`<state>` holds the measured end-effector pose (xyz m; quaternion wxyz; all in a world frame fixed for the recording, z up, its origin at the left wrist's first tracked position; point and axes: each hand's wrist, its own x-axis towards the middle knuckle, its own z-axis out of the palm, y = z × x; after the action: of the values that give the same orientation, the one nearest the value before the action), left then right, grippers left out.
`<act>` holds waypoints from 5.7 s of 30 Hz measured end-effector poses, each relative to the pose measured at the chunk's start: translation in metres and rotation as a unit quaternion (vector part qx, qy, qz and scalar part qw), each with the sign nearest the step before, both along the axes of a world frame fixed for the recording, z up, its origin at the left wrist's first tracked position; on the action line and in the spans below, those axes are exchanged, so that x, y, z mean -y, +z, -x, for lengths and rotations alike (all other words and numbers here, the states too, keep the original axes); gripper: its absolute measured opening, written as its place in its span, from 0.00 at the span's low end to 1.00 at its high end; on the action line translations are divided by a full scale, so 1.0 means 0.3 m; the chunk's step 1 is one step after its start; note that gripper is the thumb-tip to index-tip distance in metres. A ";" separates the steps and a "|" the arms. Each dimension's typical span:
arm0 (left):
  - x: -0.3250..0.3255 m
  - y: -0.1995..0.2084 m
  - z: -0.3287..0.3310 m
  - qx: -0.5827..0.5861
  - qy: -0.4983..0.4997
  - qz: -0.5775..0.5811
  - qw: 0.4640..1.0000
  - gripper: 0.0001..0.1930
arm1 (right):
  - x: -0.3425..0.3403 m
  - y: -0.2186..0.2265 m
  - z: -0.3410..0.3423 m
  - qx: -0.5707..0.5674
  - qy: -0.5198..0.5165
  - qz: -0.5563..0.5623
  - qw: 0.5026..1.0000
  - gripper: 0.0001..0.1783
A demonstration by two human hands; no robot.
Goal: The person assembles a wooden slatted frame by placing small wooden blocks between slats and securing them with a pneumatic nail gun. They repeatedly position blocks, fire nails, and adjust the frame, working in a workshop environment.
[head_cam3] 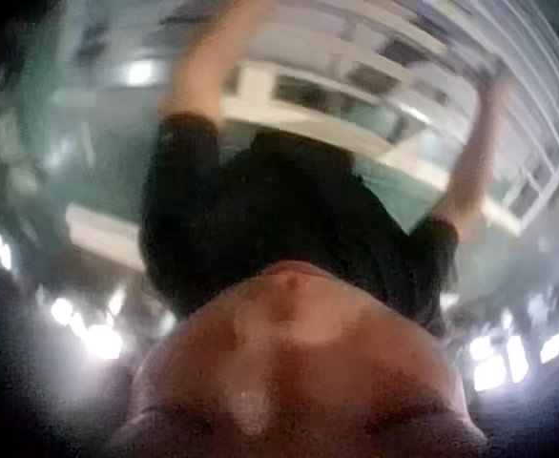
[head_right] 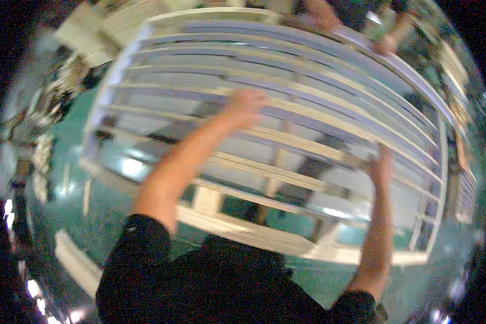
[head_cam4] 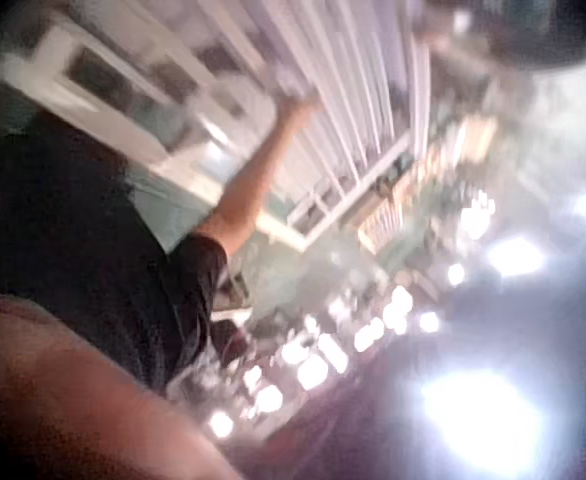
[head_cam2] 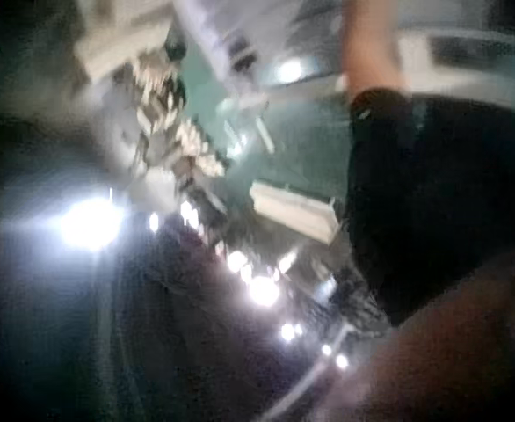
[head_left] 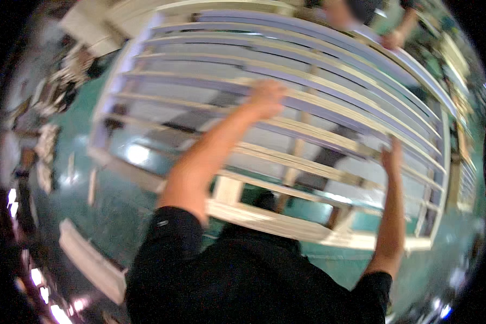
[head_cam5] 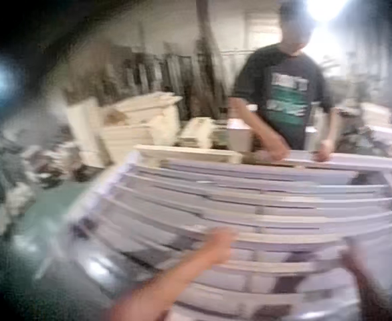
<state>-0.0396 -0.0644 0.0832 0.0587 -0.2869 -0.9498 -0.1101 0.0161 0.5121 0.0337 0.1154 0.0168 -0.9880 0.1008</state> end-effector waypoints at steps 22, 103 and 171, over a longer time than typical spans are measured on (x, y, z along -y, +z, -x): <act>-0.086 -0.053 0.100 -0.046 0.060 -0.030 0.997 0.13 | 0.140 0.060 0.264 0.093 -0.150 0.102 0.979 0.29; -0.875 -0.391 -1.776 0.513 -0.032 0.154 0.844 0.18 | -0.448 -0.469 -4.235 0.157 -0.890 0.188 0.385 0.30; -0.688 0.188 -0.810 0.187 -0.136 -0.032 0.972 0.23 | 0.344 0.645 -0.363 0.465 0.309 0.082 0.826 0.21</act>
<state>0.2033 0.1420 0.1394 -0.1260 -0.3860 -0.8920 -0.1985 0.1250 0.4088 0.2273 -0.3940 0.2625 -0.8560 0.2076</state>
